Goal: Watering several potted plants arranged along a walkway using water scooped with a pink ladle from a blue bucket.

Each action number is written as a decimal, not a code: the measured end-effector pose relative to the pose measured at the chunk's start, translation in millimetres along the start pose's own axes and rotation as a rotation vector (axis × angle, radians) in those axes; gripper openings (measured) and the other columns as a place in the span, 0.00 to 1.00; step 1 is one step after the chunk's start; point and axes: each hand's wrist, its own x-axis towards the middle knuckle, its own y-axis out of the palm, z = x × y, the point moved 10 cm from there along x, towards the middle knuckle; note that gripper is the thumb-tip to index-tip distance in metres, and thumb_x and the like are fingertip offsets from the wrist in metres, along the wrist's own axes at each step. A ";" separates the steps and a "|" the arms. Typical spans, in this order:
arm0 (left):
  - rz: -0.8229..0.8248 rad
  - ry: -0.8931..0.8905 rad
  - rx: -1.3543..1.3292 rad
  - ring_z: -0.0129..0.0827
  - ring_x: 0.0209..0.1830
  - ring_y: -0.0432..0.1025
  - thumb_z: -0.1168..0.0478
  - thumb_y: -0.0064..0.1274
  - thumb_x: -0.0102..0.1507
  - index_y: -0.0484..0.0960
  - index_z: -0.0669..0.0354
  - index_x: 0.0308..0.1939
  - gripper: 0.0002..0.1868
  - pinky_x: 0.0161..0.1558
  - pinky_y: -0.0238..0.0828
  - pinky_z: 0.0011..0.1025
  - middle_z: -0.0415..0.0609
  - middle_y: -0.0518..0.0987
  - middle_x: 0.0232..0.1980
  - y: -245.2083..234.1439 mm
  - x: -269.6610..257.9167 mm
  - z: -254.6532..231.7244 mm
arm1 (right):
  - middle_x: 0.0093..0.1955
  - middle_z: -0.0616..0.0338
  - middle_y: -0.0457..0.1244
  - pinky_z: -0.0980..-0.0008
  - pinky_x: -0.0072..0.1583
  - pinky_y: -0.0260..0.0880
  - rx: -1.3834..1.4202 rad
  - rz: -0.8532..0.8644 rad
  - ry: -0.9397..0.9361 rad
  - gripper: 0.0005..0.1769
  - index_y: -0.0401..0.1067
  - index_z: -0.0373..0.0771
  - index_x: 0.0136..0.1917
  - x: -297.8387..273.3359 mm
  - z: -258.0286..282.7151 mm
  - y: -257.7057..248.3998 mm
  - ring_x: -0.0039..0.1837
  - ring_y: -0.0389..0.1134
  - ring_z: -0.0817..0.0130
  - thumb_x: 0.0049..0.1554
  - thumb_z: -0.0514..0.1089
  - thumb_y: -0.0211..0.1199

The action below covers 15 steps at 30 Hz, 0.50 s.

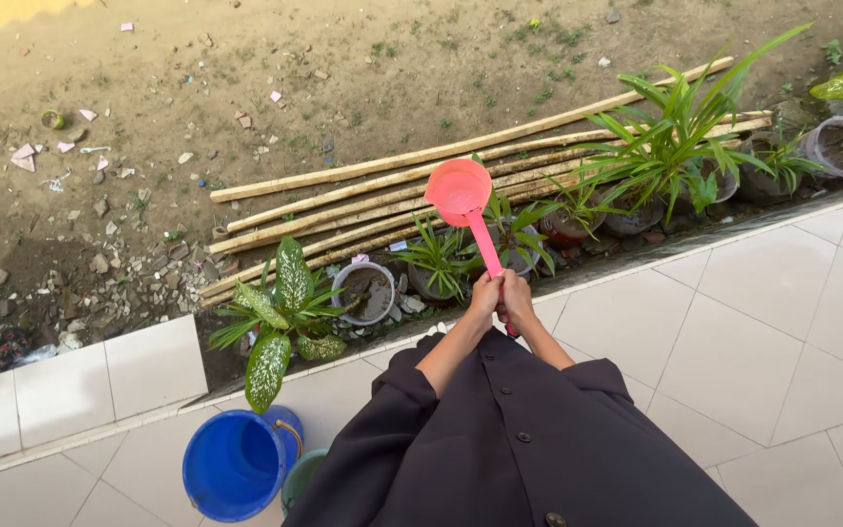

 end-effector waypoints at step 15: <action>-0.035 0.019 -0.030 0.26 0.24 0.68 0.56 0.43 0.71 0.80 0.54 0.53 0.13 0.23 0.65 0.29 0.41 0.75 0.31 -17.0 16.4 -59.3 | 0.22 0.63 0.52 0.66 0.23 0.49 -0.028 0.031 -0.051 0.24 0.64 0.38 0.36 40.7 16.5 32.3 0.20 0.51 0.70 0.62 0.57 0.41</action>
